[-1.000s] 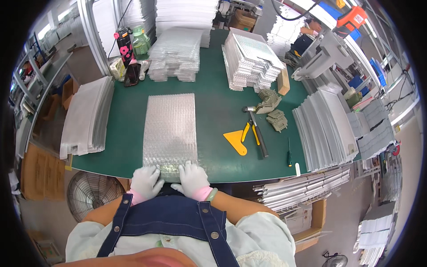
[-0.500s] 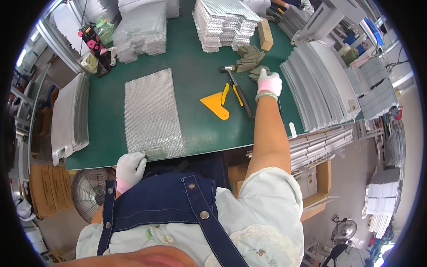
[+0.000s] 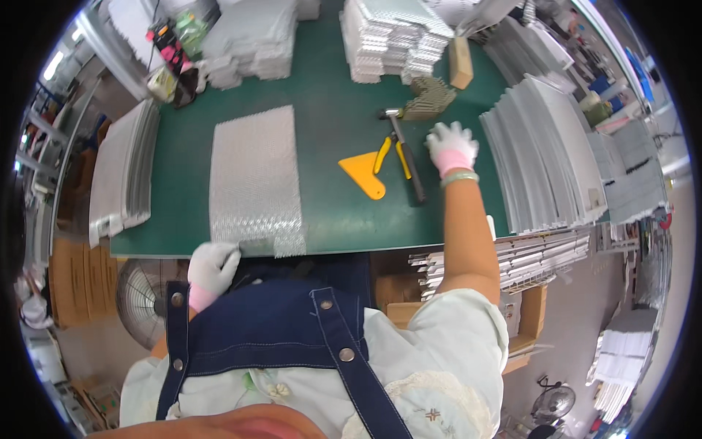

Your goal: The person assembles rectangular metal frames by placing a mesh screen onto a green workbench, positioning a plastic insert, and fitting white plastic corner pieces. They use a rubber mallet to secure the corners and a yellow plastic scraper to smooth the mesh. The process is repeated for a second unit.

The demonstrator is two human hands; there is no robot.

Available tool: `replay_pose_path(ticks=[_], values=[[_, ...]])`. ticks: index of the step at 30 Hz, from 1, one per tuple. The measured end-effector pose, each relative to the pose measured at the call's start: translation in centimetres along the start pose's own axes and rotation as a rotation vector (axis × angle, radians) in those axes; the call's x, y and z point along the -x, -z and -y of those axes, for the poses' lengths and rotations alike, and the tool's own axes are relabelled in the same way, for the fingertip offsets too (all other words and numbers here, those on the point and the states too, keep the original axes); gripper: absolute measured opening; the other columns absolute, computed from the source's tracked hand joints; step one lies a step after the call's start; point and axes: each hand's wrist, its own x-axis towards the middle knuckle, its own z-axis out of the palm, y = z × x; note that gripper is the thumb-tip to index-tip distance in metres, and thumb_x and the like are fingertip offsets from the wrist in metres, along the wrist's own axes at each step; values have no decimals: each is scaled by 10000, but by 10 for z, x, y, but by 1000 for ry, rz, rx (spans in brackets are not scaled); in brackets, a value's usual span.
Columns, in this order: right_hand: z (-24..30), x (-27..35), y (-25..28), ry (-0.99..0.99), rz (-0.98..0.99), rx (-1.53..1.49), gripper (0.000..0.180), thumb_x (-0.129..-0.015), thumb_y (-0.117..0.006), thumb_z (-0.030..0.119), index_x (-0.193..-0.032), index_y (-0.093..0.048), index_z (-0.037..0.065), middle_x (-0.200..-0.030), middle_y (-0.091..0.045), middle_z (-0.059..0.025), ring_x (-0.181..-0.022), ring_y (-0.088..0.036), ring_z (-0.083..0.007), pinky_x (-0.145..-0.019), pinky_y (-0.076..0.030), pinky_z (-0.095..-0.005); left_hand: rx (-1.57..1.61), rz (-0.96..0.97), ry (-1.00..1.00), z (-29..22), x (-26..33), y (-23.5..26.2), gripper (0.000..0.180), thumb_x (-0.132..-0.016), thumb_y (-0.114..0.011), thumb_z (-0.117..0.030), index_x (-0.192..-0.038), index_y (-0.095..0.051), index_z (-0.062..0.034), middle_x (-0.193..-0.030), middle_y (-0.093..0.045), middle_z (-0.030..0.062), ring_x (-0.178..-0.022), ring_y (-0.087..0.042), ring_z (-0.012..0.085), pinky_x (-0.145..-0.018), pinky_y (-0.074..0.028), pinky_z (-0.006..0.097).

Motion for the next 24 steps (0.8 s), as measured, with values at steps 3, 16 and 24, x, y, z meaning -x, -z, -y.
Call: replay_pose_path(ticks=[3, 16, 24], values=[[-21, 40, 31, -42, -499, -135, 261, -929, -545, 321, -1021, -713, 144, -997, -703, -77, -956, -660, -318, -850, -530, -441, -138, -404, -78, -4, 7, -6, 231, -823, -674, -100, -1029, -602, -25, -973, -599, 170, -914, -585, 369, -831, -448, 481], [220, 299, -6, -371, 1279, -2071, 326, -999, -576, 156, -1255, -516, -36, -1101, -631, -127, -882, -640, -175, -709, -547, -284, 1309, -38, 847, 38, 36, -62, 442, -998, -571, -445, -1019, -635, -8, -924, -671, 94, -589, -447, 44, -511, -376, 184], [240, 300, -22, -406, 1189, -2158, 290, -1009, -543, 112, -1250, -506, -44, -1074, -631, -127, -846, -630, -188, -688, -549, -275, 1387, -63, 844, 31, 47, -66, 312, -986, -619, -379, -988, -640, -67, -904, -626, 4, -708, -484, 41, -602, -420, 193]])
